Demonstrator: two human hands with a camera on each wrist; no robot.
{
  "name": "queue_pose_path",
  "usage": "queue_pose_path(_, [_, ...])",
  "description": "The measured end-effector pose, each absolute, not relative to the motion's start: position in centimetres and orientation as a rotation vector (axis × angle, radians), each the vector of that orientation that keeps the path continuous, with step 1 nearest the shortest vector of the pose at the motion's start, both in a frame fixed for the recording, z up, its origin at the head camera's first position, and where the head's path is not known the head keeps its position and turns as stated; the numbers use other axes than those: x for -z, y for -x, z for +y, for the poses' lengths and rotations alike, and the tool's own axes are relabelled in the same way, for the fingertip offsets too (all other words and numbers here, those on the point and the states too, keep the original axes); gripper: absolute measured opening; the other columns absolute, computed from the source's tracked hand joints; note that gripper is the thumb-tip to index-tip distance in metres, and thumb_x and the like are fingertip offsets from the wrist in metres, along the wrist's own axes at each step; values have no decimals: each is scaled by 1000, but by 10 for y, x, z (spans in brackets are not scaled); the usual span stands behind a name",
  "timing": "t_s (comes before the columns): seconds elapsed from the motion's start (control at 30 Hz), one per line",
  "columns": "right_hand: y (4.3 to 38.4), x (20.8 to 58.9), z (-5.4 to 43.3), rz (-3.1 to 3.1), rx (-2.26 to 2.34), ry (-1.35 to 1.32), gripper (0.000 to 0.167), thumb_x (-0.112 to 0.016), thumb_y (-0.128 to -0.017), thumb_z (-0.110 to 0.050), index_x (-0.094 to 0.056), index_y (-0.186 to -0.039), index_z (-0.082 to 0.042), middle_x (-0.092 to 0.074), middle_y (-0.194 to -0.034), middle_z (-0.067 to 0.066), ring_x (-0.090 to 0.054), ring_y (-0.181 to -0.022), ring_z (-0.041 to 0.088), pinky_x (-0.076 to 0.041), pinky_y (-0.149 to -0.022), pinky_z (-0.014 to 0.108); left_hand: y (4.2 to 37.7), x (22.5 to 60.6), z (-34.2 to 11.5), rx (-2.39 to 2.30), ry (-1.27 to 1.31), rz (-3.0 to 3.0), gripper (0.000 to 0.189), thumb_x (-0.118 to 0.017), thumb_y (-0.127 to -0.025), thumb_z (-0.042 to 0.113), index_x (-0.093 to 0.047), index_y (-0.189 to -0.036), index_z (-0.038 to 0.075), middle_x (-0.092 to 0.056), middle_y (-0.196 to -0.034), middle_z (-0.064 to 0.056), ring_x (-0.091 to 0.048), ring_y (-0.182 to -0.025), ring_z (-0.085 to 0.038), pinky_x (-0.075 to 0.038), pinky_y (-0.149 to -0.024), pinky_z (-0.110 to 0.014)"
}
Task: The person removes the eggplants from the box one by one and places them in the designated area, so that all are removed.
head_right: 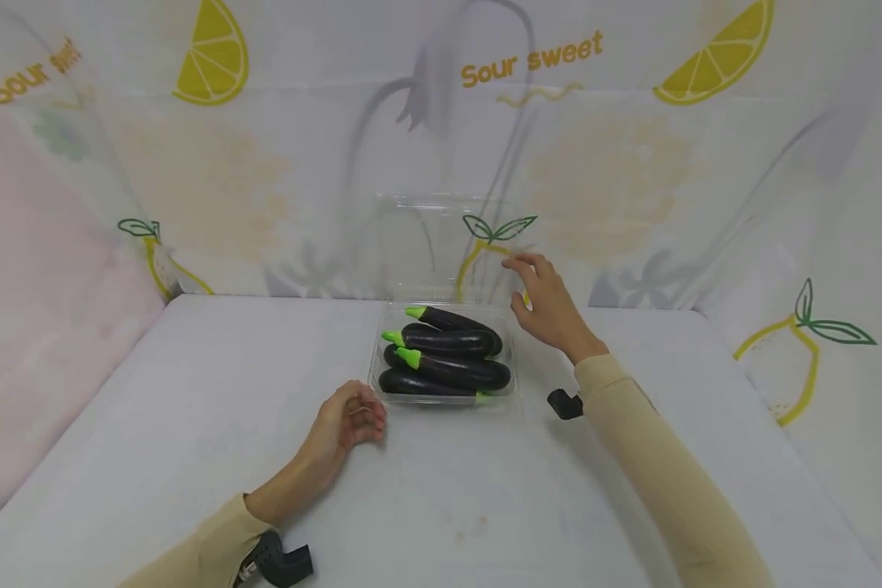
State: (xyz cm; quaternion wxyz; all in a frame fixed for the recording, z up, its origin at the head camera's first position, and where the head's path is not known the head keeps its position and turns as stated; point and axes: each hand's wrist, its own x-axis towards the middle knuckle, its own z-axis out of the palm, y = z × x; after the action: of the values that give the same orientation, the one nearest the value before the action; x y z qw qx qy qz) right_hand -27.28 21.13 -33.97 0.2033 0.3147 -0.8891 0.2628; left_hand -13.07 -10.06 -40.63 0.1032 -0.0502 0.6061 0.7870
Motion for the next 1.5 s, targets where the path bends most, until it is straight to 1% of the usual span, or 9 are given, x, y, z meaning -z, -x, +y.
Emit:
queue_pose_path(0.13, [264,344,217,-2524,-745,-863,44,-53,-88,1,-46,-131,-2,-42,-130,22,-41,-120,37,-37,-95,53,136,404,-103,-2345,219,1853,19,-37,-95,24,-42,-104,8,-52,-83,-1,-55,-66,-13,-51,-59,-28])
queue_pose_path(0.33, [252,352,222,-2580,-816,-843,43,-52,-91,0,-44,-133,-3,-44,-128,19,-44,-118,34,-40,-95,51,151,403,-110,-2304,244,2029,32,-36,-99,20,-42,-125,3,-50,-82,2,-52,-65,-9,-45,-53,-22])
queue_pose_path(0.57, [241,363,223,-2517,-994,-825,42,-53,-91,2,-46,-132,-1,-49,-126,18,-47,-114,30,-42,-93,48,178,404,-121,-2301,202,2137,34,-38,-98,17,-48,-128,5,-52,-74,3,-47,-59,-8,-42,-53,-21])
queue_pose_path(0.67, [226,354,219,-2455,-1096,-794,38,-53,-90,6,-48,-128,5,-53,-124,21,-50,-112,33,-43,-92,46,188,406,-122,-2313,156,2159,34,-38,-99,19,-50,-128,5,-52,-72,3,-47,-59,-8,-42,-53,-20])
queue_pose_path(0.9, [204,337,211,-2466,-1199,-758,32,-51,-91,7,-50,-123,9,-59,-113,21,-55,-105,34,-43,-88,17,203,410,-114,-2341,121,2166,35,-39,-99,20,-48,-131,8,-53,-69,5,-46,-57,-8,-39,-52,-19])
queue_pose_path(1.0, [202,338,209,-2485,-1197,-772,30,-51,-91,7,-52,-121,9,-60,-111,23,-56,-103,33,-42,-87,13,208,412,-109,-2343,92,2172,35,-40,-99,19,-48,-131,8,-51,-66,6,-45,-54,-7,-37,-50,-19])
queue_pose_path(1.2, [197,338,204,-2488,-1183,-817,27,-53,-91,6,-54,-117,9,-62,-110,21,-58,-101,32,-45,-88,18,206,407,-105,-2354,52,2162,36,-44,-99,18,-47,-132,6,-48,-63,4,-41,-48,-7,-36,-50,-20])
queue_pose_path(1.4, [195,341,196,-2520,-1141,-892,24,-54,-90,5,-57,-114,5,-62,-112,18,-59,-101,31,-46,-88,22,193,390,-107,-2287,-24,2227,44,-47,-98,15,-41,-139,0,-46,-60,6,-41,-50,-6,-37,-54,-20])
queue_pose_path(1.5, [197,350,194,-2524,-1145,-941,25,-55,-90,3,-57,-115,3,-61,-114,18,-59,-100,28,-47,-88,28,191,388,-107,-2263,-43,2255,44,-48,-98,15,-41,-139,-1,-45,-57,7,-41,-49,-6,-38,-57,-19])
